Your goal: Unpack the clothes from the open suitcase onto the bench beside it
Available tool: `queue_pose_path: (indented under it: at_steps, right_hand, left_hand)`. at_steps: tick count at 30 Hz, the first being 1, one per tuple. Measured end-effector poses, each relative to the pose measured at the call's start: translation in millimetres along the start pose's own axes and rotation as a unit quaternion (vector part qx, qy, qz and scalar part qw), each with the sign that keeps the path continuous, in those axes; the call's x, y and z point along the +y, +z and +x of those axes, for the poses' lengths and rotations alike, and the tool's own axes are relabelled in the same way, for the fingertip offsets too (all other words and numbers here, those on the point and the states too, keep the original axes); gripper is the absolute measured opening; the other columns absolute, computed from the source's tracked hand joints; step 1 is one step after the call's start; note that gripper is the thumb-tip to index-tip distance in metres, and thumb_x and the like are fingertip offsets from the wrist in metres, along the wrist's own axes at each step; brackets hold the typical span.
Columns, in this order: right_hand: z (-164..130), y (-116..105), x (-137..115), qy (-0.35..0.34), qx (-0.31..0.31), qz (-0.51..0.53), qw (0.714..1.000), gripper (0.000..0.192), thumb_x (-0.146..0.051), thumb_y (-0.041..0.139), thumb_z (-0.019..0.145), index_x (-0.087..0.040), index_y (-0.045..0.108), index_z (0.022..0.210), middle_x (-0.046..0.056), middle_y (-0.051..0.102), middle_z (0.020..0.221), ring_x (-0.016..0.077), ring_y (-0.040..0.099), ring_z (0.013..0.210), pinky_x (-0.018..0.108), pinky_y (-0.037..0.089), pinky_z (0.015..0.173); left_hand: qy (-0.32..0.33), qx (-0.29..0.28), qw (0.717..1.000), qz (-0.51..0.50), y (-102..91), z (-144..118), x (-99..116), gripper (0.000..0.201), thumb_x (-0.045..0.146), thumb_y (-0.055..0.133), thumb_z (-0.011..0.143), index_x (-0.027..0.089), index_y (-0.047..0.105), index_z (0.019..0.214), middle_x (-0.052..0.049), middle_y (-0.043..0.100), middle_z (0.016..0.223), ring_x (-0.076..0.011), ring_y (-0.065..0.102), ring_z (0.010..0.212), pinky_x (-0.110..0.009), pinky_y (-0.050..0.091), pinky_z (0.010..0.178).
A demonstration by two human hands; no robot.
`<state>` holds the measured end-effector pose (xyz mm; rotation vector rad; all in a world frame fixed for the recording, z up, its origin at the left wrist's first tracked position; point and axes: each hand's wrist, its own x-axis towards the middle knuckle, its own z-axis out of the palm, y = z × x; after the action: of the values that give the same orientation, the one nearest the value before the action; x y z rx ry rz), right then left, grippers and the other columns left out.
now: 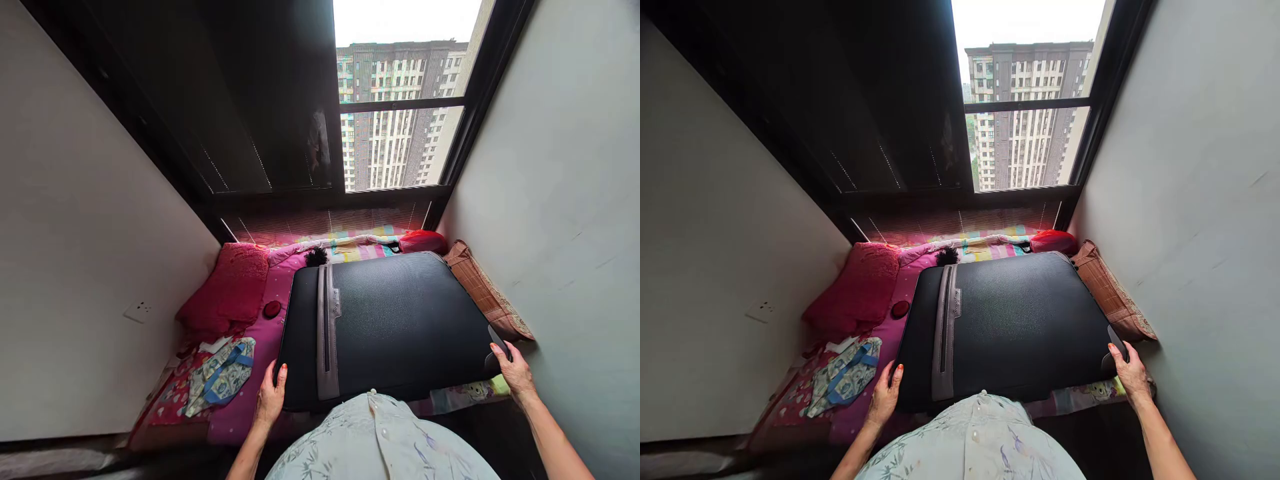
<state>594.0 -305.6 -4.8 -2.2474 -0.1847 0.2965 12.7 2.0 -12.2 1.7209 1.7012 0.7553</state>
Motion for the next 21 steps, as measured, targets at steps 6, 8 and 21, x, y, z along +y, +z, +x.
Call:
queue_pose_path:
  at_steps: [6, 8, 21]
  right_hand:
    - [1.3, -10.5, -17.7, 0.022, -0.001, 0.119, 0.993, 0.083, -0.070, 0.072, 0.052, -0.020, 0.067, 0.118, 0.013, 0.074, 0.107, 0.0377, 0.068, 0.113, 0.047, 0.057, 0.099]
    - [4.9, -10.4, -21.7, 0.050, -0.029, 0.188, 0.980, 0.076, -0.064, 0.074, 0.051, -0.022, 0.067, 0.114, 0.010, 0.075, 0.097, 0.0361, 0.071, 0.106, 0.044, 0.061, 0.090]
    - [28.3, -48.9, -95.4, 0.043, -0.152, 0.374, 0.914, 0.044, -0.054, 0.074, 0.065, -0.034, 0.076, 0.104, 0.005, 0.076, 0.115, 0.0353, 0.072, 0.112, 0.043, 0.062, 0.095]
  left_hand:
    - [-0.074, 0.016, 0.987, -0.140, 1.2, 2.9, 7.2, 0.065, 0.064, 0.063, 0.079, 0.017, 0.064, 0.123, -0.019, 0.070, 0.130, -0.0368, 0.067, 0.122, -0.049, 0.054, 0.105]
    - [-0.117, -0.002, 0.977, -0.176, -0.5, 3.2, 14.0, 0.062, 0.063, 0.066, 0.079, 0.017, 0.066, 0.120, -0.018, 0.072, 0.125, -0.0362, 0.067, 0.123, -0.047, 0.055, 0.105]
    - [-0.180, -0.103, 0.875, -0.438, -69.1, 21.7, 101.9, 0.071, 0.049, 0.086, 0.058, 0.021, 0.072, 0.122, -0.011, 0.077, 0.119, -0.0377, 0.065, 0.125, -0.048, 0.057, 0.104]
